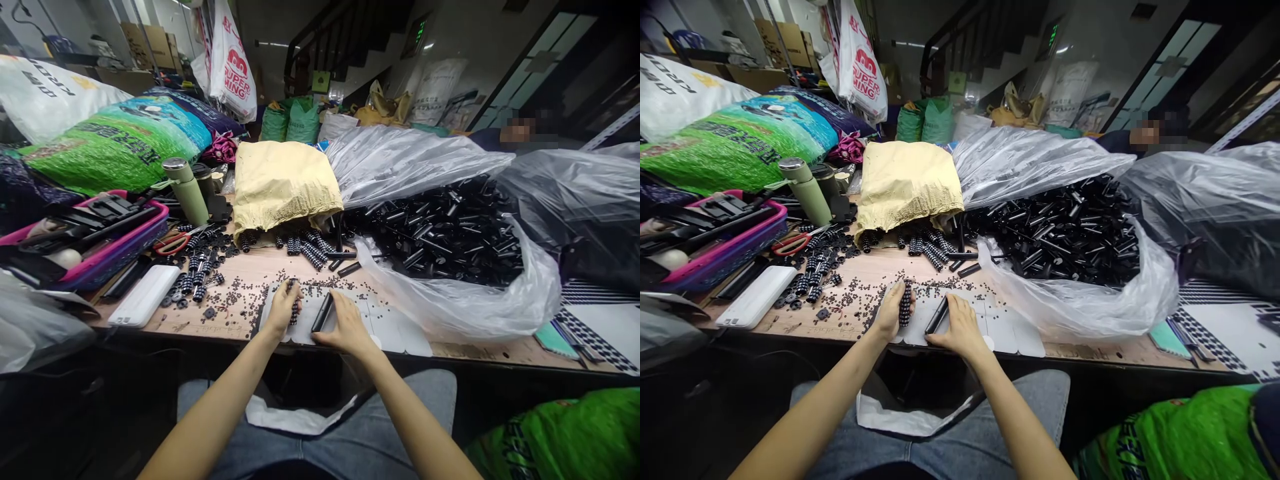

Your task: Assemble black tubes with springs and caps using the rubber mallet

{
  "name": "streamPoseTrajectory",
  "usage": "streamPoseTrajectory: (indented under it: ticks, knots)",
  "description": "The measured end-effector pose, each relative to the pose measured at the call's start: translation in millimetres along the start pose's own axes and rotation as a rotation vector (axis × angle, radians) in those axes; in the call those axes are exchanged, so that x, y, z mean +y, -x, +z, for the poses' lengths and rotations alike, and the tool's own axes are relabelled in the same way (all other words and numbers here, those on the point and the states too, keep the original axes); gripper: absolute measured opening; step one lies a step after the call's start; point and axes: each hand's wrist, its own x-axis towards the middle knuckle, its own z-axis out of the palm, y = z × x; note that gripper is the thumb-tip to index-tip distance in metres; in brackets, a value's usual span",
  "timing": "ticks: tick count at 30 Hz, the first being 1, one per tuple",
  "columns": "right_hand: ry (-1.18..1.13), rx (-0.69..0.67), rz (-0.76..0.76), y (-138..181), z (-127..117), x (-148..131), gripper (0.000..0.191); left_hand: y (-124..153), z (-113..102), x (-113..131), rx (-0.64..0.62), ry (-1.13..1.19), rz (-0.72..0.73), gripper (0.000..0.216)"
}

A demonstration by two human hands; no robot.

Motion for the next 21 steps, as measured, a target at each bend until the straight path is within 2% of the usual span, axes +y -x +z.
streamPoseTrajectory:
  ticks: [2, 5, 10, 13, 21]
  knots:
    - [0.001, -0.047, 0.016, 0, -3, 6, 0.093, 1, -1, 4, -0.049, 0.118, -0.061, 0.04]
    - [-0.079, -0.057, -0.069, 0, -10, 3, 0.096, 5, 1, 10, -0.097, 0.154, -0.111, 0.048]
    - [-0.27, 0.003, -0.303, 0, -25, -20, 0.099, 10, 8, 15, -0.079, 0.191, -0.114, 0.047]
    - [-0.35, 0.005, -0.382, -2, -29, -31, 0.1, 13, 14, 17, -0.049, 0.226, -0.102, 0.039]
    - [-0.391, -0.037, -0.351, -5, -23, -33, 0.1, 22, 29, 28, -0.051, 0.237, -0.29, 0.028]
